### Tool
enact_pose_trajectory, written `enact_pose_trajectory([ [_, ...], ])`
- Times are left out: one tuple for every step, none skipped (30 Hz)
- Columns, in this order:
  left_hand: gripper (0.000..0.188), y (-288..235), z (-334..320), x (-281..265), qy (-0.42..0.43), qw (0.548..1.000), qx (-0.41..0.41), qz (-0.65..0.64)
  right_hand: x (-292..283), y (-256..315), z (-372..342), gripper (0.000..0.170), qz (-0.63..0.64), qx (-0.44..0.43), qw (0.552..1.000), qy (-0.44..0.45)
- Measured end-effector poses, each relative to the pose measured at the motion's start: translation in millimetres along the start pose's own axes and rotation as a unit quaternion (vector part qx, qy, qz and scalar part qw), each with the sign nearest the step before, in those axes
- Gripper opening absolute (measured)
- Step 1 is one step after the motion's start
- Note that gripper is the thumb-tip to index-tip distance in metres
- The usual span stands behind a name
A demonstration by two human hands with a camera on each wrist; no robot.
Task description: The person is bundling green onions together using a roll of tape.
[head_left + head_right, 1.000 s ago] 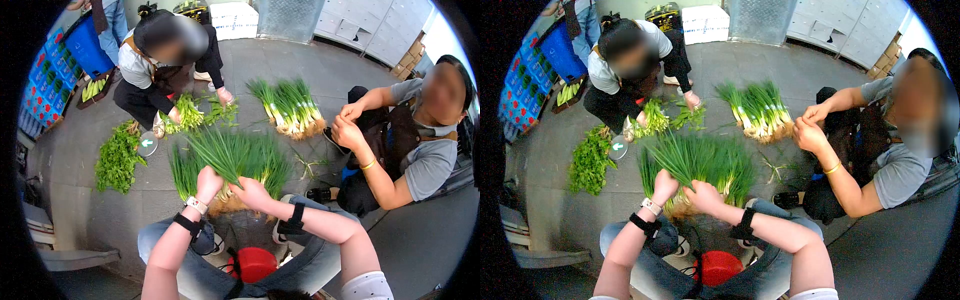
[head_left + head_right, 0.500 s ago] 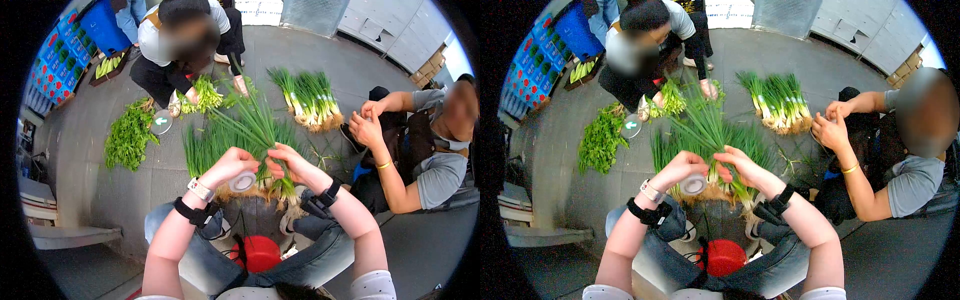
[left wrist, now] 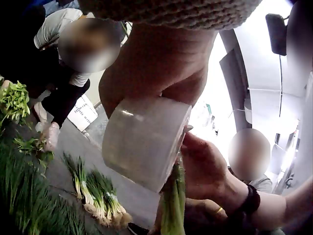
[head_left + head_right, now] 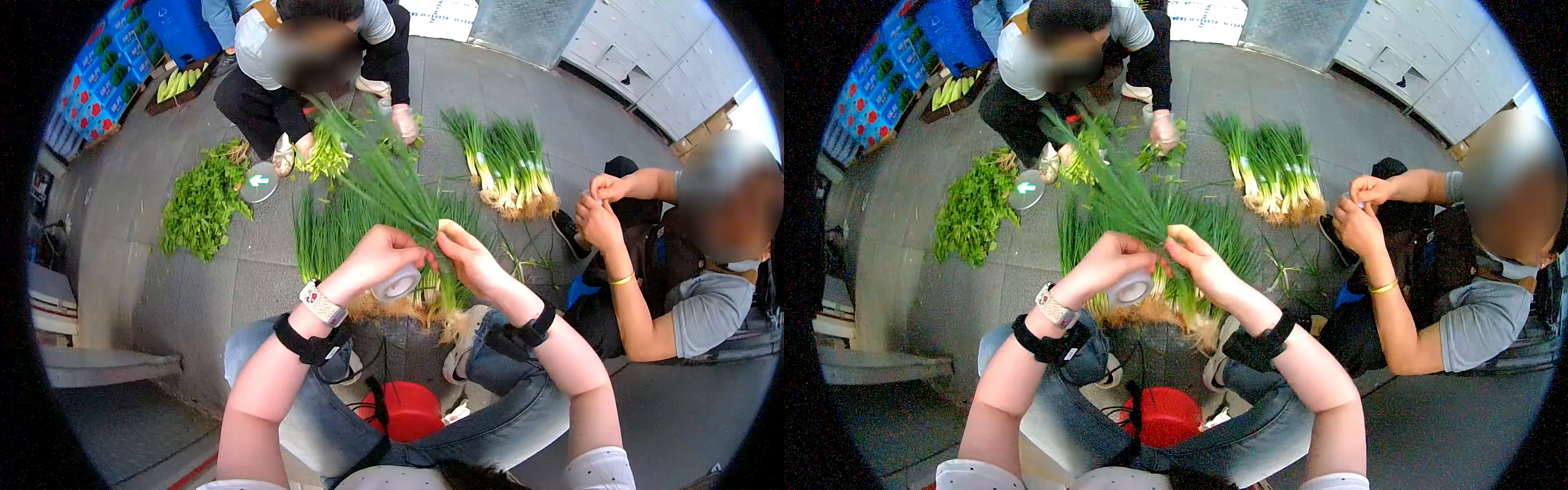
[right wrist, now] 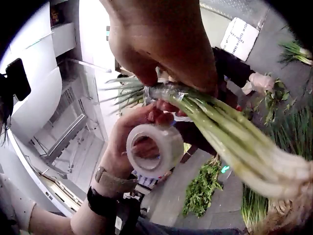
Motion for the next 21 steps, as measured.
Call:
enact_pose_trajectory([
  [0.02,0.9,3.1,-0.7,-0.012,0.999,0.017,0.035,4.5,-1.2,0.3,0.021,0.036,0.001,0.999,-0.016],
  [0.021,2.1,5.7,-0.5,-0.024,0.997,0.035,0.069,4.8,1.2,0.4,0.02,-0.127,-0.024,0.99,-0.056],
  [0.021,4.9,7.7,1.4,-0.034,0.996,0.049,0.072,3.7,0.2,0.8,0.021,-0.115,-0.018,0.991,-0.06],
  [0.021,7.4,9.0,3.9,-0.044,0.994,0.063,0.075,1.6,-1.8,1.5,0.021,-0.104,-0.013,0.993,-0.063],
  [0.021,9.4,9.6,5.6,-0.053,0.993,0.077,0.078,-0.5,-3.9,2.5,0.022,-0.092,-0.007,0.994,-0.066],
  [0.02,9.4,8.2,7.3,-0.049,0.995,0.063,0.064,-0.3,-3.0,3.0,0.021,-0.066,-0.009,0.996,-0.063],
  [0.02,8.2,6.8,8.5,-0.046,0.997,0.049,0.049,-0.3,-0.4,1.2,0.02,-0.062,-0.024,0.995,-0.075],
  [0.019,6.5,5.1,9.1,-0.042,0.998,0.037,0.034,0.9,2.8,-2.0,0.019,-0.059,-0.039,0.994,-0.088],
  [0.019,5.1,2.4,9.9,-0.033,0.997,0.038,0.064,2.5,5.3,-5.7,0.018,-0.055,-0.053,0.992,-0.103],
  [0.02,3.2,0.4,10.2,-0.026,0.995,0.041,0.092,2.9,6.0,-6.9,0.017,-0.056,-0.066,0.991,-0.102],
  [0.02,-0.6,-1.1,9.8,-0.02,0.992,0.046,0.119,2.5,7.1,-5.8,0.016,-0.059,-0.081,0.99,-0.101],
  [0.023,-5.0,-6.2,7.5,-0.024,0.995,0.027,0.097,2.2,7.0,-5.0,0.015,-0.062,-0.097,0.988,-0.101],
  [0.021,6.5,-3.3,6.5,-0.061,0.991,0.038,0.115,3.1,0.6,-3.9,0.018,-0.011,-0.071,0.992,-0.105],
  [0.019,30.8,4.9,8.4,-0.096,0.985,0.047,0.133,4.4,-1.7,-7.0,0.018,-0.032,-0.07,0.99,-0.12],
  [0.018,52.8,13.2,6.2,-0.132,0.978,0.058,0.152,6.9,-1.0,-9.5,0.019,-0.052,-0.07,0.987,-0.133],
  [0.016,71.9,21.0,-1.8,-0.152,0.899,0.02,0.411,19.8,31.0,-20.0,0.019,-0.054,-0.128,0.983,-0.117],
  [0.017,106.9,17.0,-3.1,-0.054,0.831,0.152,0.532,22.7,46.9,-26.4,0.019,-0.095,-0.166,0.974,-0.119],
  [0.018,105.3,15.2,-4.6,-0.062,0.909,0.039,0.41,22.6,61.0,-33.5,0.019,-0.141,-0.209,0.961,-0.118],
  [0.02,102.8,11.9,-6.7,-0.097,0.953,-0.069,0.278,20.7,77.8,-36.4,0.02,-0.181,-0.262,0.94,-0.123],
  [0.022,90.7,16.4,-1.9,-0.083,0.954,-0.065,0.282,23.9,82.3,-33.3,0.022,-0.179,-0.22,0.955,-0.084],
  [0.024,87.6,12.2,-1.6,-0.062,0.951,-0.071,0.293,22.1,73.1,-25.3,0.021,-0.146,-0.244,0.956,-0.074],
])
Point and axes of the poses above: each hand's wrist, its own z-axis towards the middle knuckle, its own x-axis out of the palm, y = z × x, the point moved 5 cm from there along z, towards the middle knuckle, and after that the axes turned 9 degrees about -y, right-handed, at the moved point
